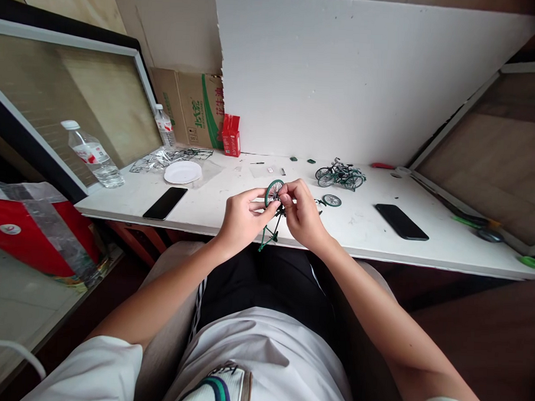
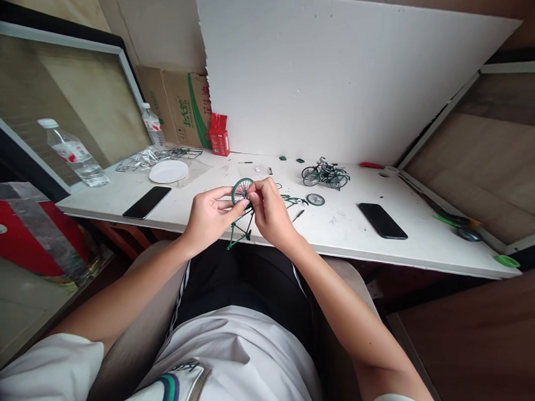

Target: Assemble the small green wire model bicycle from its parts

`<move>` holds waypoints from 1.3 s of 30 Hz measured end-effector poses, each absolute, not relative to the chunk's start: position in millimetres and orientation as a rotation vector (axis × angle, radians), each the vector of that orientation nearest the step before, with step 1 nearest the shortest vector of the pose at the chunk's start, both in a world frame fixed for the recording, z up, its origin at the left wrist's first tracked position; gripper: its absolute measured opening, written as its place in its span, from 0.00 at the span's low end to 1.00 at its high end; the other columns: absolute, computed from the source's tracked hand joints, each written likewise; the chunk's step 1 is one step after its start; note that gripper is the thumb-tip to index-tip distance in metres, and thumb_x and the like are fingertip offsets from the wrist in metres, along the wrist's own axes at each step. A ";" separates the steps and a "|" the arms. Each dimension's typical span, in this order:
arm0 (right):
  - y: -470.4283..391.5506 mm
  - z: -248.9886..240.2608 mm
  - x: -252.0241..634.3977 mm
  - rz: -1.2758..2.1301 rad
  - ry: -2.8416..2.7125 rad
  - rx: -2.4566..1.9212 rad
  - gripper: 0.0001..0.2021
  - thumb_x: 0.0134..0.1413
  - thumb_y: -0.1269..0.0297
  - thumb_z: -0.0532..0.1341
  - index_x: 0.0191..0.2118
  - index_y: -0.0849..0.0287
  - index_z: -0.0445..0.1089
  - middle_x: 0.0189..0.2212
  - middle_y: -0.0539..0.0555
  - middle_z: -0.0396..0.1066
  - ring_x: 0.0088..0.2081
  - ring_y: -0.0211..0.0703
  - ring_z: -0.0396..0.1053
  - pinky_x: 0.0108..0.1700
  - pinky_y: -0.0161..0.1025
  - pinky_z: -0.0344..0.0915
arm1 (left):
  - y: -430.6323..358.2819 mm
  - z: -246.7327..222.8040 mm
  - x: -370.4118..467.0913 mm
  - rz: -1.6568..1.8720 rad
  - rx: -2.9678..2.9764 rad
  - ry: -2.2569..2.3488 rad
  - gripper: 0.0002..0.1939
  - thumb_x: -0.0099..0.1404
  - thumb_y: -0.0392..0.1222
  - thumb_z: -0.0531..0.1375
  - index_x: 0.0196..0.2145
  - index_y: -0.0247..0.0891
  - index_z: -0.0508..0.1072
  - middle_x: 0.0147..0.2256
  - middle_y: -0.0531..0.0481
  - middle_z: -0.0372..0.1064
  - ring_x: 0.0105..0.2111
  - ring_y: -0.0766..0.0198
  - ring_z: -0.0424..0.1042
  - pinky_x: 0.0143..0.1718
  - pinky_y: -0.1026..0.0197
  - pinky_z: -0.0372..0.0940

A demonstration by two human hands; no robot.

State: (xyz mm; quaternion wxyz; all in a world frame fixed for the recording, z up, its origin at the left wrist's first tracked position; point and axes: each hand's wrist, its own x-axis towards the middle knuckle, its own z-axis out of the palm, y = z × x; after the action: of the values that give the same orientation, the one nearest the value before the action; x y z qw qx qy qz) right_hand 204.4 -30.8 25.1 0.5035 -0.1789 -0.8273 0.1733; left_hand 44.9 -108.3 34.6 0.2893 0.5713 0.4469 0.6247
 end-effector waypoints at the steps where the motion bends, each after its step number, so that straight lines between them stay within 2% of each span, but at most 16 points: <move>1: -31.3 25.1 204.5 0.434 -1.999 -0.444 0.10 0.78 0.55 0.51 0.46 0.52 0.64 0.41 0.56 0.64 0.41 0.47 0.65 0.43 0.46 0.66 | -108.5 34.6 45.0 1.670 1.529 1.198 0.23 0.63 0.52 0.71 0.50 0.34 0.81 0.46 0.41 0.83 0.44 0.48 0.84 0.43 0.54 0.82; 22: -38.5 28.7 203.6 0.534 -1.964 -0.538 0.13 0.75 0.50 0.55 0.44 0.53 0.68 0.39 0.55 0.66 0.38 0.45 0.66 0.34 0.42 0.66 | -106.3 31.3 43.9 1.676 1.497 1.179 0.20 0.65 0.52 0.70 0.48 0.34 0.82 0.47 0.41 0.82 0.44 0.49 0.84 0.46 0.54 0.81; 28: -39.1 28.9 203.1 0.571 -1.938 -0.541 0.14 0.74 0.48 0.57 0.43 0.53 0.70 0.39 0.55 0.67 0.38 0.44 0.66 0.33 0.40 0.67 | -103.9 29.5 43.4 1.689 1.474 1.184 0.21 0.64 0.53 0.71 0.47 0.34 0.82 0.45 0.42 0.82 0.43 0.49 0.84 0.43 0.55 0.81; 36: -34.0 29.1 208.2 0.525 -1.935 -0.456 0.13 0.73 0.50 0.60 0.45 0.53 0.76 0.40 0.56 0.76 0.40 0.45 0.73 0.32 0.41 0.69 | -103.9 30.9 41.0 1.726 1.442 1.176 0.22 0.63 0.54 0.72 0.46 0.35 0.82 0.47 0.42 0.82 0.44 0.49 0.83 0.45 0.53 0.82; 39: -35.3 30.1 210.8 0.416 -1.952 -0.429 0.11 0.73 0.53 0.61 0.50 0.51 0.77 0.41 0.57 0.78 0.40 0.47 0.75 0.32 0.42 0.71 | -104.7 31.7 40.3 1.730 1.428 1.167 0.23 0.63 0.55 0.71 0.47 0.35 0.82 0.47 0.42 0.82 0.42 0.51 0.83 0.45 0.52 0.82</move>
State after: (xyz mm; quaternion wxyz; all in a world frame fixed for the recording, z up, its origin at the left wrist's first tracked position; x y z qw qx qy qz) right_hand 210.8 -35.3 30.1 0.5226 -0.1791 -0.8152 0.1737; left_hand 40.3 -104.7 31.7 0.3015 0.5385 0.4399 0.6524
